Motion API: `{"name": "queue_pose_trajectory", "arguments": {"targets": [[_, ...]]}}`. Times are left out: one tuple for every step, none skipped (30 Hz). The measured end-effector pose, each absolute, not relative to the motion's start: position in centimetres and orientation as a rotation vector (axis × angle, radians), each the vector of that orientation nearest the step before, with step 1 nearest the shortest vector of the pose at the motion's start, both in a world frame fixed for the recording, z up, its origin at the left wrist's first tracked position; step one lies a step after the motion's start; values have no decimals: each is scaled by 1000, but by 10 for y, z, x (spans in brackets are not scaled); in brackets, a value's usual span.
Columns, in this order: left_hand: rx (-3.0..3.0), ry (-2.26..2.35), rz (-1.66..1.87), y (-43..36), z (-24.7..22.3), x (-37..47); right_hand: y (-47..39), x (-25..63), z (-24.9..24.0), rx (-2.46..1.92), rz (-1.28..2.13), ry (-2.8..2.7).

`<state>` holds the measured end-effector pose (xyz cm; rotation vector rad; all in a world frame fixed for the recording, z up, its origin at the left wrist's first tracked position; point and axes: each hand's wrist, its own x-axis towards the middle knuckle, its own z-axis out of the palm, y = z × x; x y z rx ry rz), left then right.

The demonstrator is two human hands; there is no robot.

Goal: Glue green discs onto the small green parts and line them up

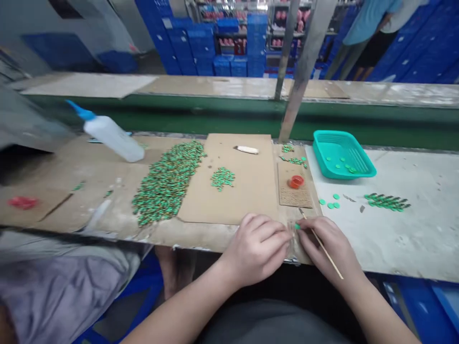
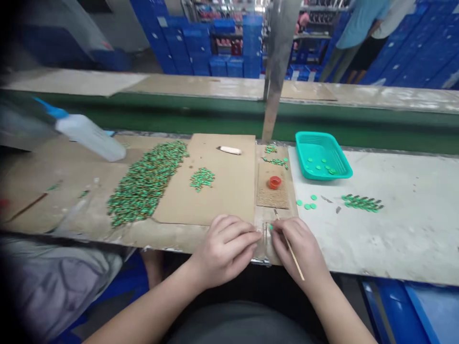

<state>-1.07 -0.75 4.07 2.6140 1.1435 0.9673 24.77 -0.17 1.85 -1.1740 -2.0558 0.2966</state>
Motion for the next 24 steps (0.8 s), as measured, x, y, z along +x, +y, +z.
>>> {"name": "queue_pose_trajectory", "arguments": {"targets": [[2599,1227,983,-10,43,-24,-6,246,17,-1182,269,-2039],[2566,1340,995,-11,45,-41,-11,244,15,-1195,240,-2018],[2515,1482,1004,-10,49,-61,-15,243,14,-1208,212,-2000],[2444,1651,1000,-6,52,-85,-19,241,13,-1218,185,-1984],[2361,1829,984,1,56,-110,-21,240,12,-1228,163,-1970],[2277,1991,941,10,60,-136,-23,239,12,-1234,152,-1959],[2201,2134,889,21,65,-160,-24,239,12,-1238,153,-1948],[2143,2236,809,32,69,-180,-24,238,12,-1239,166,-1935],[2108,2301,717,44,73,-197,-24,238,13,-1240,186,-1919],[2096,2326,620,56,77,-208,-24,239,13,-1239,206,-1898],[2099,2332,529,69,81,-215,-24,239,14,-1236,222,-1874],[2112,2324,445,80,84,-218,-24,240,15,-1232,236,-1852],[2128,2312,372,91,86,-217,-24,242,16,-1225,250,-1833],[2140,2301,308,102,87,-214,-25,243,17,-1218,269,-1819],[2148,2293,251,111,88,-211,-25,244,18,-1211,292,-1808],[2148,2291,202,120,88,-207,-26,246,18,-1202,317,-1801],[2143,2292,157,127,88,-204,-28,248,18,-1192,343,-1799],[2135,2295,118,132,88,-202,-29,251,19,-1182,364,-1800],[2126,2298,84,136,88,-201,-30,253,20,-1173,379,-1804],[2119,2300,56,139,87,-202,-30,256,21,-1161,384,-1811],[2114,2300,33,140,87,-202,-30,258,22,-1147,380,-1821],[2110,2301,17,140,86,-204,-30,261,24,-1127,367,-1835],[2107,2301,7,140,85,-205,-29,263,26,-1105,350,-1852],[2102,2303,2,139,84,-206,-27,265,29,-1075,333,-1869]]}}
